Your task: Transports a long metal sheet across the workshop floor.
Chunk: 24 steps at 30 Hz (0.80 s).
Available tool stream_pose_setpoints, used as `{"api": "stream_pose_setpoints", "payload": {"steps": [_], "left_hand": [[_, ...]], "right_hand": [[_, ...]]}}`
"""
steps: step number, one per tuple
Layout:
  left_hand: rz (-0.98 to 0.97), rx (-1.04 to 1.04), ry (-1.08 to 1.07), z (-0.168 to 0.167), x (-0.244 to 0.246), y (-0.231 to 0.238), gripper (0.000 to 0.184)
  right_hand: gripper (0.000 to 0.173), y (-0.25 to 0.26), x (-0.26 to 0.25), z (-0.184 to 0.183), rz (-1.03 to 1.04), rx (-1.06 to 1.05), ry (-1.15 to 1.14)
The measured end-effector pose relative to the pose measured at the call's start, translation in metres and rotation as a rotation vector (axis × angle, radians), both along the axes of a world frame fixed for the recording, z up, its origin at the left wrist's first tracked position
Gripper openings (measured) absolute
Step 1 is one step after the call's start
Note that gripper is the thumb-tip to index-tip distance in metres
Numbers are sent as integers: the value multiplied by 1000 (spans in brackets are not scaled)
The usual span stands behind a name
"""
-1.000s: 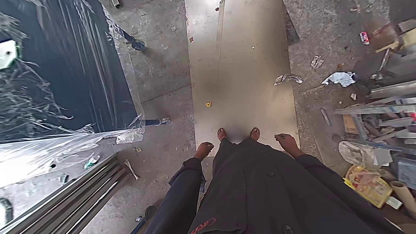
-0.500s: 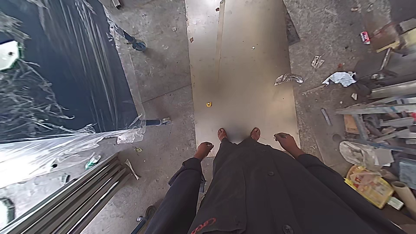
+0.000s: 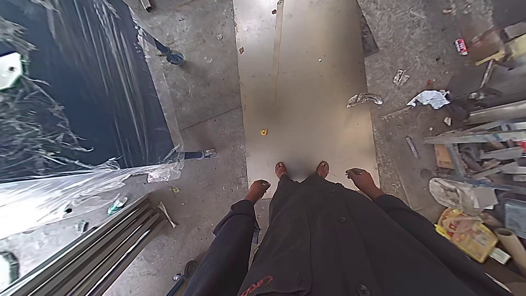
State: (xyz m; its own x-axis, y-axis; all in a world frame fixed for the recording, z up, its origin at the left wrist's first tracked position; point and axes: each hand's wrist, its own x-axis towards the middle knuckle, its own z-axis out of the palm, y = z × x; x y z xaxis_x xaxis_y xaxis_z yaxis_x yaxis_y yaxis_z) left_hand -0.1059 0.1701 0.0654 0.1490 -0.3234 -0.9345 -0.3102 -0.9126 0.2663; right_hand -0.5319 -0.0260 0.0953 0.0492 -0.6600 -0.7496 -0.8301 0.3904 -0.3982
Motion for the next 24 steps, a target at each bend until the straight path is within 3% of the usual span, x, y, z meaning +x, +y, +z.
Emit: {"api": "stream_pose_setpoints", "payload": {"steps": [24], "left_hand": [[9,-4,2,1,1,-2,42]], "right_hand": [[36,0,0,-3,8,2,-6]]}}
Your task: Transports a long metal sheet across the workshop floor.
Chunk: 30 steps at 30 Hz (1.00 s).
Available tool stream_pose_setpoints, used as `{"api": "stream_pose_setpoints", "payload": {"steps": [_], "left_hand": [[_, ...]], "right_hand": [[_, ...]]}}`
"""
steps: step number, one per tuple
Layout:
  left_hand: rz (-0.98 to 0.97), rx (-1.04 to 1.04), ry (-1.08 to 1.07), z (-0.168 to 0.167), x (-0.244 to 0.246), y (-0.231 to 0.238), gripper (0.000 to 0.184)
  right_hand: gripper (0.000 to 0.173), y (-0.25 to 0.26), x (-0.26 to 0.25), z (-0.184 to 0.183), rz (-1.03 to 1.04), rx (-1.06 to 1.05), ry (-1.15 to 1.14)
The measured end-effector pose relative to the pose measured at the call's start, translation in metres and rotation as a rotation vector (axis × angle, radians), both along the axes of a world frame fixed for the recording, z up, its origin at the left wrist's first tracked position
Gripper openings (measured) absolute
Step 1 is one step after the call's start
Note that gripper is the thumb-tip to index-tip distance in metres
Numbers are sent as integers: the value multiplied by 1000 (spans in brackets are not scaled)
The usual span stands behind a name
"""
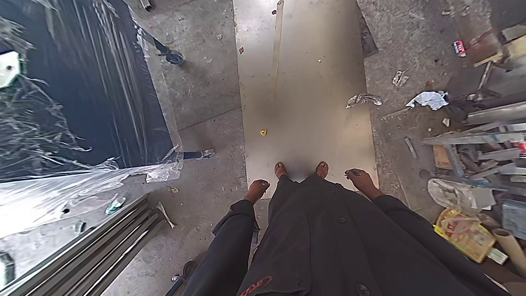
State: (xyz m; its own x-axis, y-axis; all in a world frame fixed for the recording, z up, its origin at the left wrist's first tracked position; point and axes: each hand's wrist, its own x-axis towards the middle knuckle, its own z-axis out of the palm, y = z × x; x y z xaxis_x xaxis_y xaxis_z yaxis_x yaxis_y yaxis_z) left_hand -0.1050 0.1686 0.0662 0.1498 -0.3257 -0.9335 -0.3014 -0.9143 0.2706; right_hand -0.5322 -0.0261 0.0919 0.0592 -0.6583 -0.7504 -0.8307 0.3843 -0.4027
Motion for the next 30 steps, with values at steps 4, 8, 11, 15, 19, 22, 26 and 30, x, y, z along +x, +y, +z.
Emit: {"api": "stream_pose_setpoints", "payload": {"steps": [4,8,11,15,19,22,26,30], "left_hand": [[-2,-1,0,0,-1,-1,42],[-12,0,-4,-1,0,-1,42],[-9,-8,1,-1,1,-1,42],[-6,-13,-1,-1,1,-1,42],[-10,-11,1,-1,0,-1,42],[-9,-7,3,-1,0,0,42],[-9,-8,1,0,1,0,41],[-17,-9,-2,-1,1,1,42]], "right_hand": [[35,0,1,2,-7,4,-1],[35,0,1,2,-6,1,0],[35,-1,2,2,-4,5,-2],[35,-1,2,2,-4,7,-6],[35,-1,2,3,-11,9,-6],[35,-1,2,2,-5,5,1],[36,-1,2,3,9,9,5],[36,-2,3,3,8,5,3]]}}
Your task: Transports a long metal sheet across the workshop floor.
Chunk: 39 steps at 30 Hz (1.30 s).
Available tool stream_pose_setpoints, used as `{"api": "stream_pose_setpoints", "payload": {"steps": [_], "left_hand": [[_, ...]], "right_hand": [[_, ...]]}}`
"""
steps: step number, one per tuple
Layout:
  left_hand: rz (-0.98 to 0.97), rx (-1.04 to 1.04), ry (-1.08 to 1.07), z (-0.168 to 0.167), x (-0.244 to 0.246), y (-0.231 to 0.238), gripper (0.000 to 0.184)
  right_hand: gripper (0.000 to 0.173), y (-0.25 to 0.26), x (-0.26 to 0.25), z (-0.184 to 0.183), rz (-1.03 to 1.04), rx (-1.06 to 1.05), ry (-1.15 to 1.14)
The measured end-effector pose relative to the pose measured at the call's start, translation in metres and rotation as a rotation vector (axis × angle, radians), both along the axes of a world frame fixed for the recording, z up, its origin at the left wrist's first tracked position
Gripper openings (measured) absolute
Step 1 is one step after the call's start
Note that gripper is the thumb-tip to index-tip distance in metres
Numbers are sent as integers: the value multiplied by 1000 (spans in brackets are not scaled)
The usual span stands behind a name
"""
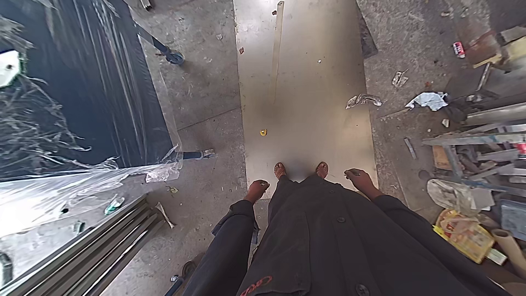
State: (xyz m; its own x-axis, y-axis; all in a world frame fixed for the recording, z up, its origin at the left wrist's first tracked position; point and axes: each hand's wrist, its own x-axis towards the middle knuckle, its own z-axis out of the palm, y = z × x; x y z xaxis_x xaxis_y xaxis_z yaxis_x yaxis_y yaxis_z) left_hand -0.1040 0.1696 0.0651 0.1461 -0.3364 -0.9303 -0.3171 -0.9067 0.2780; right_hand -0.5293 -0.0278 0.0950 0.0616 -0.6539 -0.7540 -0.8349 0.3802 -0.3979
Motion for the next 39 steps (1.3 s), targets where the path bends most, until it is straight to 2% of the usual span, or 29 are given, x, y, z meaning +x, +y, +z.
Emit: {"api": "stream_pose_setpoints", "payload": {"steps": [39], "left_hand": [[-7,2,-5,4,-2,1,42]], "right_hand": [[36,4,-1,0,-6,5,-4]]}}
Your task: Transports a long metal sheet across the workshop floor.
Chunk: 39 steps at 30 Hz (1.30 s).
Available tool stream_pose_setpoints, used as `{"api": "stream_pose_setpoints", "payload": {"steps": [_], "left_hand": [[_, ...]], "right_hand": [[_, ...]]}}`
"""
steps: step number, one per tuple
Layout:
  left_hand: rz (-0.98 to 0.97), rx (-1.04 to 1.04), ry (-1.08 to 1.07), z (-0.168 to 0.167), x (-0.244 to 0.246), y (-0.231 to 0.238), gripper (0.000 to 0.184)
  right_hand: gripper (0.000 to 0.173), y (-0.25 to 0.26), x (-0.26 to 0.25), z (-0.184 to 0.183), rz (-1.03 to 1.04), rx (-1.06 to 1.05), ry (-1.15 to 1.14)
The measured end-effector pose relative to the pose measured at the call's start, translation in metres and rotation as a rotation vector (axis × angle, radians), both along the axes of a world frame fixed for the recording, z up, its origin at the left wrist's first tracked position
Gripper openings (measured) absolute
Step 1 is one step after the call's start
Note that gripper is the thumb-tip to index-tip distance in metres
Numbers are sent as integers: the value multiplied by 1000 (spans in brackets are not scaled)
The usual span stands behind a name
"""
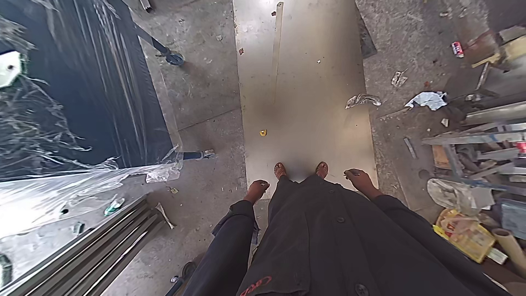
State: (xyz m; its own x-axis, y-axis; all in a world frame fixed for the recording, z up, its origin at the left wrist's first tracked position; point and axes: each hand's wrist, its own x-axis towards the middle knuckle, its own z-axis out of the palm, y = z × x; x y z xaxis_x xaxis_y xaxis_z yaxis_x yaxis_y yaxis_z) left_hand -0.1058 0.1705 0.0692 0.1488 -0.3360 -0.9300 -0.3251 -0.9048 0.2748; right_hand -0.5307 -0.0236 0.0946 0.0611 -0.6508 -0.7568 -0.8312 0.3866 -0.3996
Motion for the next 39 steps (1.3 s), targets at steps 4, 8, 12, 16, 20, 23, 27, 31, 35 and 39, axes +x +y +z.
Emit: {"api": "stream_pose_setpoints", "payload": {"steps": [4,8,12,16,20,23,27,31,35,39], "left_hand": [[16,-6,6,-3,0,2,41],[12,2,7,-2,0,1,42],[18,-2,5,-2,0,1,41],[17,4,4,-2,0,-1,41],[21,-2,5,-2,1,-2,41],[22,-5,6,-1,1,-3,41],[15,-7,11,-1,2,-5,41],[12,-8,9,0,2,-5,41],[11,-9,8,-1,2,-4,41],[18,-5,6,-2,3,-5,41]], "right_hand": [[36,-1,0,0,19,3,-3],[37,-1,1,0,11,2,0],[37,-2,1,1,19,0,1],[37,-2,1,0,12,0,-1],[37,-3,1,1,18,8,3],[37,-3,1,2,18,0,0],[37,-3,2,1,14,4,-1],[37,-2,2,-1,10,-3,-3],[38,-2,1,-2,19,-2,-7],[38,-2,2,-1,1,12,-3]]}}
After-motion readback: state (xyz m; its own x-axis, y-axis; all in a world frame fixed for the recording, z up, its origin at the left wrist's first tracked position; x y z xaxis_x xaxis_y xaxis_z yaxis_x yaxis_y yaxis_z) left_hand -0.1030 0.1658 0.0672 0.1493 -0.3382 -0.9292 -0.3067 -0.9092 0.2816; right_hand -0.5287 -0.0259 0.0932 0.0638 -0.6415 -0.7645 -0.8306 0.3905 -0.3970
